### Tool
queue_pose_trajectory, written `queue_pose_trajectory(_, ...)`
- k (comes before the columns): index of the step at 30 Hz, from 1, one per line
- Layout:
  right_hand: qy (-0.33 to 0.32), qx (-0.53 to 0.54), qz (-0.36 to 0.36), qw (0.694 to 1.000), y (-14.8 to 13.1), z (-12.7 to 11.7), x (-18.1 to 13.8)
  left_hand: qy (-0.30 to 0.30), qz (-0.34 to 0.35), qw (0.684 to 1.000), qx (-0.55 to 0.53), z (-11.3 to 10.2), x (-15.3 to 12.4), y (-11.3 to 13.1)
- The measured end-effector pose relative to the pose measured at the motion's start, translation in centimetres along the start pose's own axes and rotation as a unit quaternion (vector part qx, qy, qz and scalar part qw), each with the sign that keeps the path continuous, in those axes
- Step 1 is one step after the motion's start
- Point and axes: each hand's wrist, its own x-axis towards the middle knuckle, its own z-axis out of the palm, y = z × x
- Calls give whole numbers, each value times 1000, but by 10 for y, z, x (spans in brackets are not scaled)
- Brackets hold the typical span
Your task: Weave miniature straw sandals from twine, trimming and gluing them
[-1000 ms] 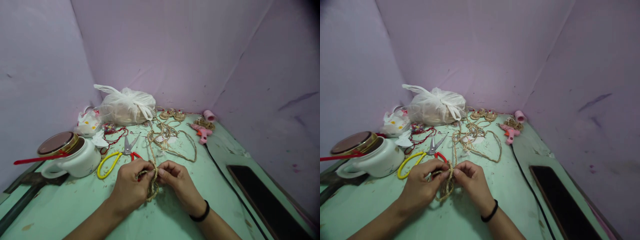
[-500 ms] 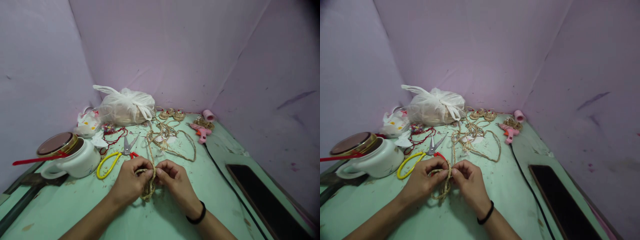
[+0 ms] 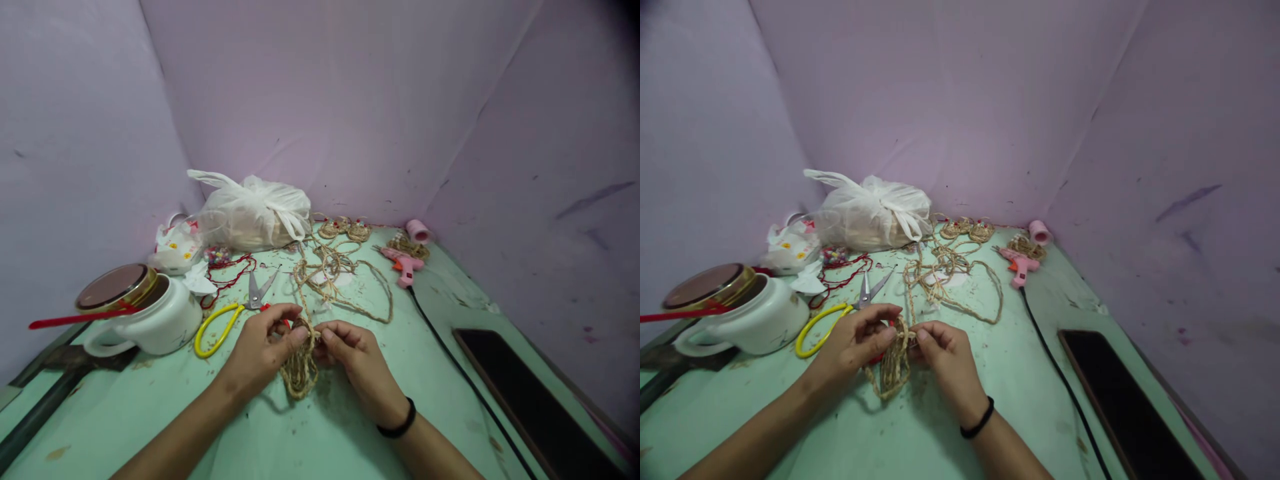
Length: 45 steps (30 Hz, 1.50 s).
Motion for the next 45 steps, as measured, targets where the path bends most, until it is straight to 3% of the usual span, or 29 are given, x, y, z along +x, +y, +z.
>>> queue_pose_trajectory(6, 38, 11, 23, 999, 5, 1, 5, 1, -5, 1000, 1, 5, -1, 2)
queue_pose_trajectory(10, 69, -46, -26, 996, 8, 2, 4, 42, -16, 999, 20, 9, 0, 2)
queue_pose_trajectory(16, 12, -137, -77, 988, 5, 8, -6, 84, -23, 995, 50, 13, 1, -1)
queue_pose_trajectory(23, 47, -138, -50, 988, 2, 6, -4, 42, -3, 999, -11, 11, -1, -2)
queue_pose_trajectory(28, 74, -116, -45, 989, 1, -1, 1, 55, -77, 990, -108, 7, 3, -5)
queue_pose_trajectory(32, 82, -88, -32, 992, -3, -5, 3, 6, -116, 986, -123, 10, 5, -4)
queue_pose_trajectory(37, 139, -132, -68, 979, -5, -8, 4, 88, -50, 992, -76, 11, -2, 3)
queue_pose_trajectory(39, 183, -158, -102, 965, -4, -9, 4, 62, -38, 996, -49, 13, -6, 5)
queue_pose_trajectory(41, 222, -165, -130, 952, -3, -10, 5, 0, -45, 998, -33, 19, -11, 7)
queue_pose_trajectory(45, 278, -92, -149, 945, -4, -7, 4, -50, -40, 997, -43, 37, -23, 6)
